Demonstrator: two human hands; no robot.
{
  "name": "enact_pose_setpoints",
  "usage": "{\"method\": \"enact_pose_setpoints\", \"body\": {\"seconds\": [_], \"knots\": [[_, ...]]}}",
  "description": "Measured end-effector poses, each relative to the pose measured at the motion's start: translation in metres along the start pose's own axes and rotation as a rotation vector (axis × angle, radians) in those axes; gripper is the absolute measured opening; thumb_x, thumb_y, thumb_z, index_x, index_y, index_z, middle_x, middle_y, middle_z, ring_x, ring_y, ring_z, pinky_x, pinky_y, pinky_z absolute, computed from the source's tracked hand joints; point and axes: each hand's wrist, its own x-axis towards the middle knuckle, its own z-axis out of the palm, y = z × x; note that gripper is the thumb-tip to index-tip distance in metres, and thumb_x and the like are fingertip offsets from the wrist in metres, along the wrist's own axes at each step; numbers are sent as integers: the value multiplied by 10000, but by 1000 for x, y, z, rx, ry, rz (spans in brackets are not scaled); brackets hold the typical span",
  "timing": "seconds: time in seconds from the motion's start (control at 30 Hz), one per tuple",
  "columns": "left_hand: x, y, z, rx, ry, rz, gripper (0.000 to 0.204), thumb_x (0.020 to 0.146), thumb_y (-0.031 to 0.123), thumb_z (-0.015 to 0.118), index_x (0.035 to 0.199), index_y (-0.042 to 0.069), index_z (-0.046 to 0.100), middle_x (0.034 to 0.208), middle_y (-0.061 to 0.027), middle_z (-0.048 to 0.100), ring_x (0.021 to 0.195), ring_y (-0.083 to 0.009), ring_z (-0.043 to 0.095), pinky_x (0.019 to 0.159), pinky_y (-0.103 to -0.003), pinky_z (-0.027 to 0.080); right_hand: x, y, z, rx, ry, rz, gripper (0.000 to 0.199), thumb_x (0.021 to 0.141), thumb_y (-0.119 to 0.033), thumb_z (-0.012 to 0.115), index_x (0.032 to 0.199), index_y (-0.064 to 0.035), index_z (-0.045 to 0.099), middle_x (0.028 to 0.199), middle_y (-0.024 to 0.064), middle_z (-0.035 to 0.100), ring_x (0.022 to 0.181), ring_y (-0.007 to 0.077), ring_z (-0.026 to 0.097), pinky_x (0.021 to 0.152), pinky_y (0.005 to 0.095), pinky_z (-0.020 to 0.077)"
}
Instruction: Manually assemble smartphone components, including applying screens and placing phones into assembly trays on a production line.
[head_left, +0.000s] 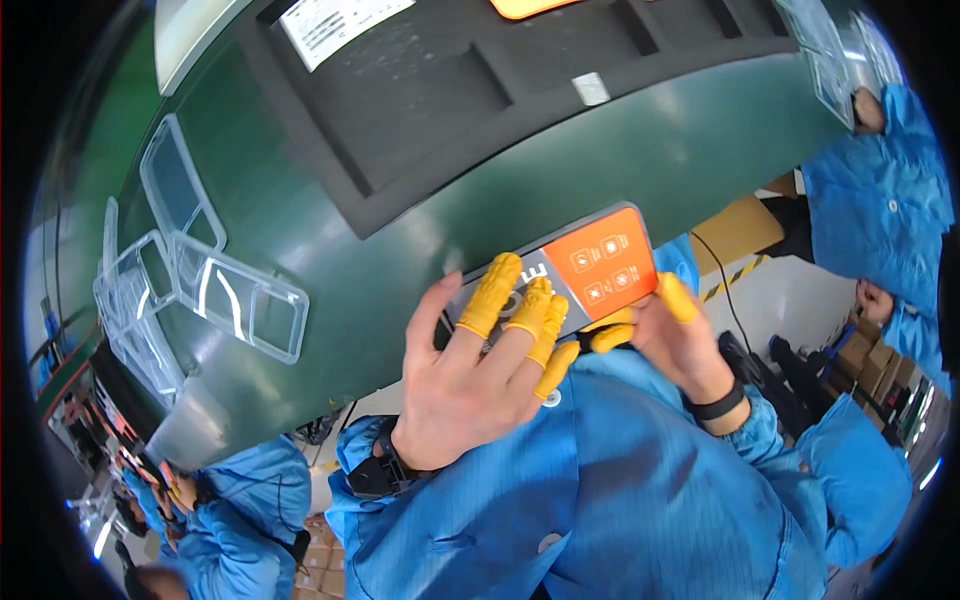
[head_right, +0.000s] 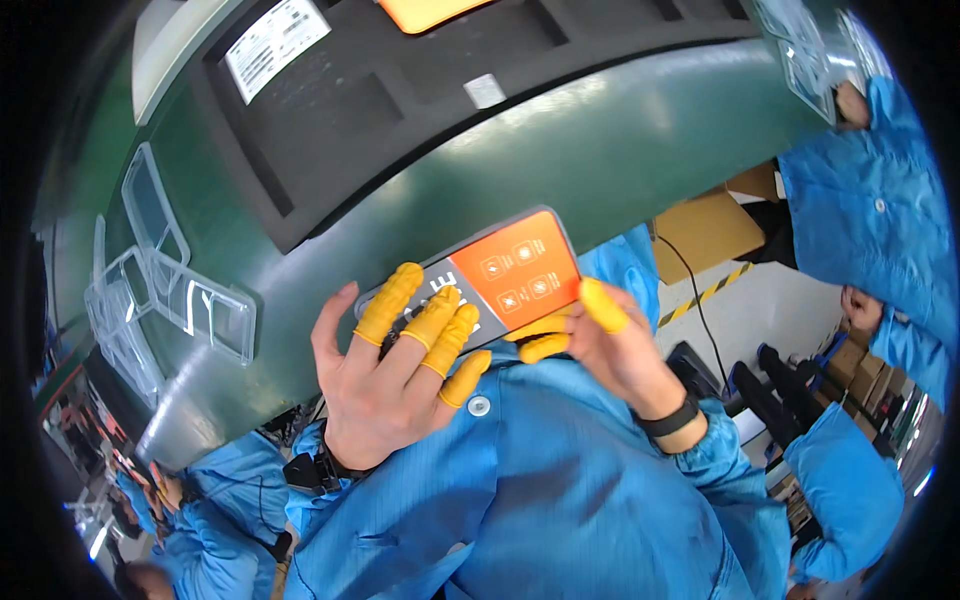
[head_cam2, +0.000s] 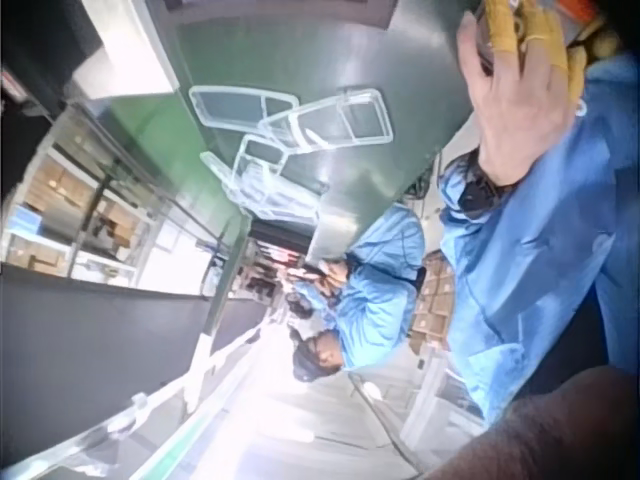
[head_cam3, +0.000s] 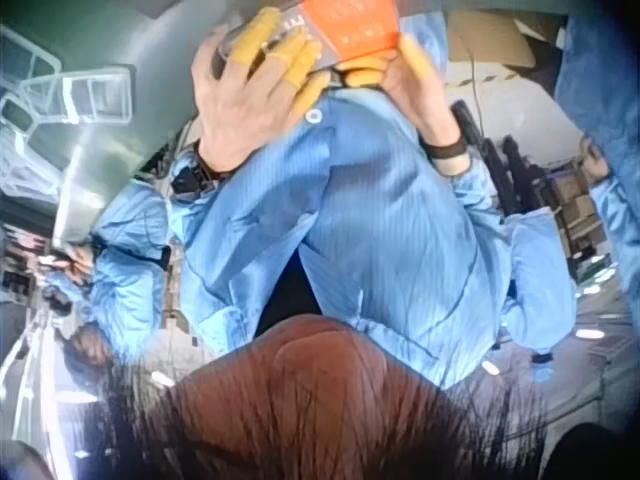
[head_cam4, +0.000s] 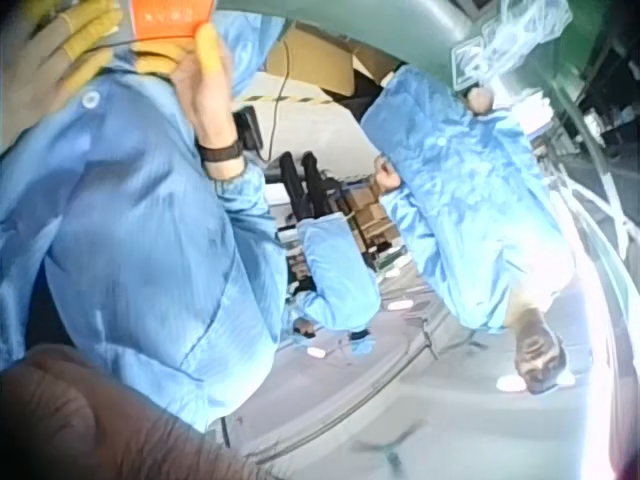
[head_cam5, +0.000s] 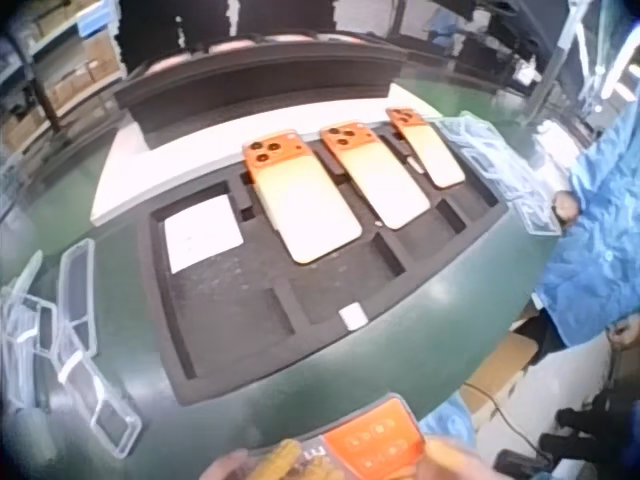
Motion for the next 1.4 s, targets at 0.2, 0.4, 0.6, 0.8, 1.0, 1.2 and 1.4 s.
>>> {"method": "enact_pose_setpoints", "body": {"seconds": [0.2, 0.4, 0.6, 0.8, 1.0, 1.2, 1.4], "knots": [[-12, -2, -2, -82, 20, -71, 242, 738, 279, 766, 908, 106, 764, 1004, 23, 707, 1080, -209, 650, 1017, -537, 406, 13, 4, -24, -200, 1, -153, 262, 981, -134, 569, 1150, 47, 656, 1133, 178, 690, 969, 305, 692, 885, 455, 559], [-93, 31, 0, -532, 245, -788, 160, 758, 151, 770, 874, 42, 751, 784, -99, 705, 708, -274, 661, 734, -382, 506, 4, -5, -25, -288, 108, -127, 238, 979, -124, 571, 1106, 49, 675, 1070, 189, 712, 934, 324, 716, 798, 447, 606], [-87, 45, 47, -1698, 437, -1074, 196, 922, 55, 690, 1090, -46, 680, 984, -94, 715, 890, -114, 622, 784, -284, 490, 4, -9, 1, -371, 138, -76, 278, 1006, -163, 551, 1114, 71, 654, 1006, 219, 717, 842, 350, 735, 685, 428, 636], [-85, 52, 70, -1464, 669, -949, 199, 860, -33, 732, 1056, -62, 709, 968, -86, 717, 871, -90, 608, 776, -245, 476, 4, -13, 1, -384, 96, -26, 287, 1011, -172, 551, 1122, 75, 647, 1007, 223, 714, 859, 349, 734, 710, 424, 636], [-71, 67, 54, -1224, 619, -1162, 191, 889, -39, 695, 1073, -87, 711, 899, -114, 726, 757, -122, 657, 726, -239, 528, -4, -17, -3, -447, 95, -29, 296, 1013, -189, 564, 1125, 74, 645, 1010, 229, 710, 882, 352, 731, 734, 445, 633], [-61, 73, 44, -1045, 545, -1298, 178, 911, 3, 694, 1063, -88, 708, 898, -114, 724, 766, -121, 667, 704, -265, 555, 0, -14, -4, -474, 72, -32, 305, 1014, -201, 565, 1130, 72, 633, 974, 237, 713, 859, 349, 731, 730, 438, 630], [-61, 70, 59, -1624, 895, -1327, 263, 900, 7, 708, 1150, -46, 645, 995, -95, 714, 852, -153, 692, 769, -315, 598, 6, -11, -12, -451, -3, 65, 287, 1029, -185, 534, 1153, 59, 620, 981, 256, 707, 885, 376, 725, 736, 456, 628]]}}
